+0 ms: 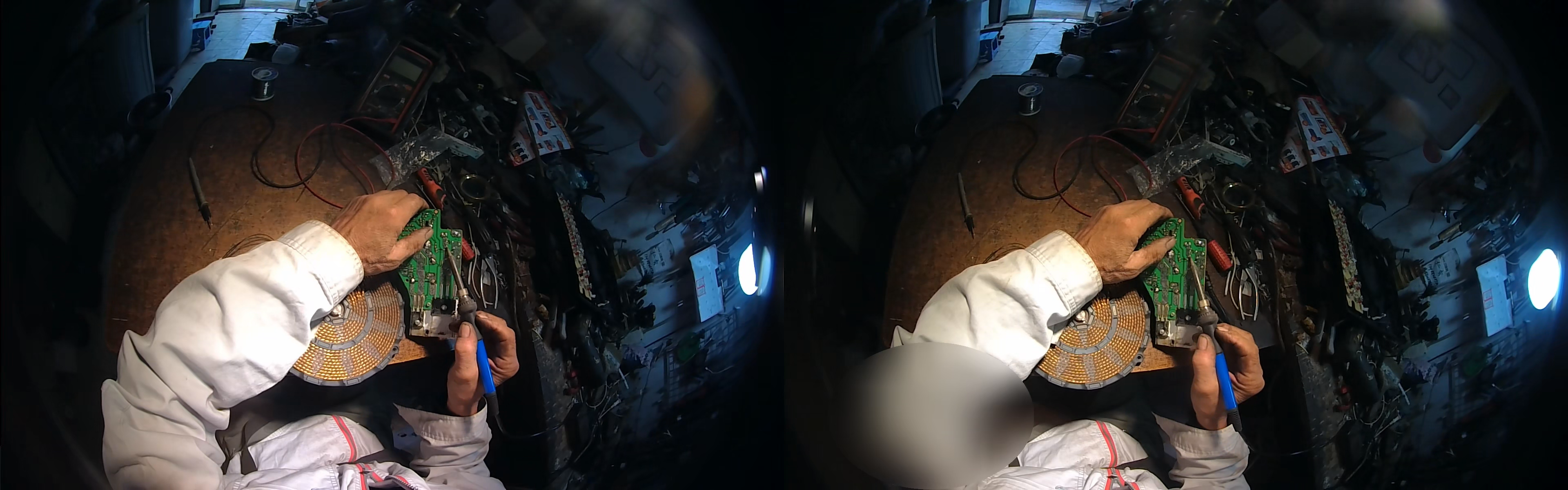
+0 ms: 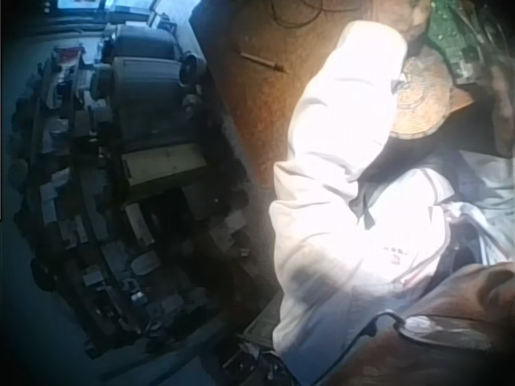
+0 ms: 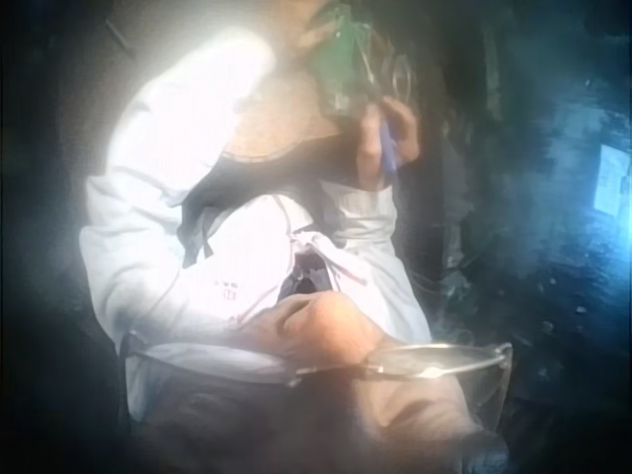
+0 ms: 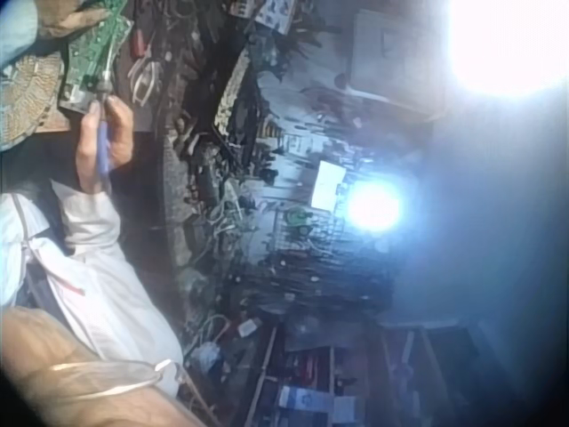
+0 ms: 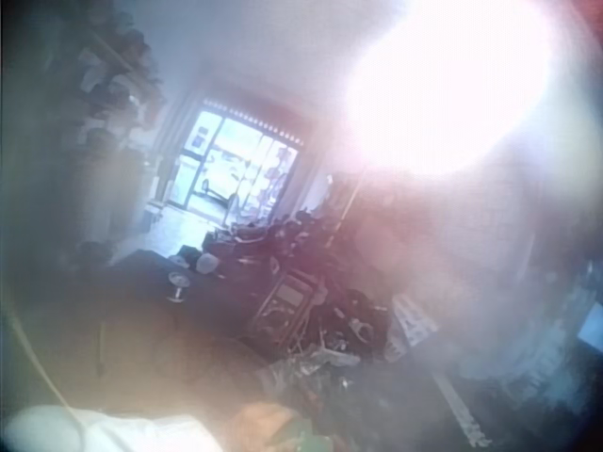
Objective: The person uses a soldering iron to work on a green circuit board and a circular LED module on a cluttered workbench. They flip the board, apply solder, and use a multimeter to test connections, then set the tools down.
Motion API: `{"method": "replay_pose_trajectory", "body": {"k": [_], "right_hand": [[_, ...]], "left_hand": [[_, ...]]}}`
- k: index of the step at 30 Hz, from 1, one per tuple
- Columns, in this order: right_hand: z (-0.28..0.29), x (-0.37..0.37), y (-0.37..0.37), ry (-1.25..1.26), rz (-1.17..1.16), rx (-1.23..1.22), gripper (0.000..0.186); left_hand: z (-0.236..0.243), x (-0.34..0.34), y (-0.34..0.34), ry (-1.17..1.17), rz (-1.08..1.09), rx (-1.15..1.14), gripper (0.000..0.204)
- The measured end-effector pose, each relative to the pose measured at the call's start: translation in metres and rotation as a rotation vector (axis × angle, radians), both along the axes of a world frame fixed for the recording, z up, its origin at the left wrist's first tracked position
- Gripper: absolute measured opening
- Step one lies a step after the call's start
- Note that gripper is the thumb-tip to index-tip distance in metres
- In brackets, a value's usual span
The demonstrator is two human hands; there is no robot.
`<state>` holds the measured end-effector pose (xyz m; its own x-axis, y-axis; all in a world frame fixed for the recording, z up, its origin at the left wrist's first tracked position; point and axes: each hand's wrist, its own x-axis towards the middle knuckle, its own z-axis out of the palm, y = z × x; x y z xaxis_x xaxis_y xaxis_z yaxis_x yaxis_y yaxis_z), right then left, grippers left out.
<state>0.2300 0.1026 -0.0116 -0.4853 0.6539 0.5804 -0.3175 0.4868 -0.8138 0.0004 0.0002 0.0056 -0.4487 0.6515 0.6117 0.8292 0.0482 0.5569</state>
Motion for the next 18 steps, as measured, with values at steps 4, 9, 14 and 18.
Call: {"method": "replay_pose_trajectory", "body": {"k": [4,9,14,18], "right_hand": [[0.0021,0.0022,-0.0012,-0.050,-0.014,-0.014,0.026],[0.0018,0.0016,0.0005,-0.044,-0.017,0.022,0.026],[-0.0006,0.0023,0.0016,-0.041,-0.014,0.019,0.026],[-0.0037,0.0035,0.0037,-0.025,0.003,0.017,0.026]], "left_hand": [[0.0013,0.0002,-0.0005,0.006,-0.004,0.005,0.035],[0.0013,0.0001,-0.0005,0.007,0.000,0.001,0.035],[0.0001,-0.0001,-0.0001,0.001,-0.002,0.011,0.035],[0.0010,0.0007,-0.0004,0.003,-0.002,0.007,0.035]]}}
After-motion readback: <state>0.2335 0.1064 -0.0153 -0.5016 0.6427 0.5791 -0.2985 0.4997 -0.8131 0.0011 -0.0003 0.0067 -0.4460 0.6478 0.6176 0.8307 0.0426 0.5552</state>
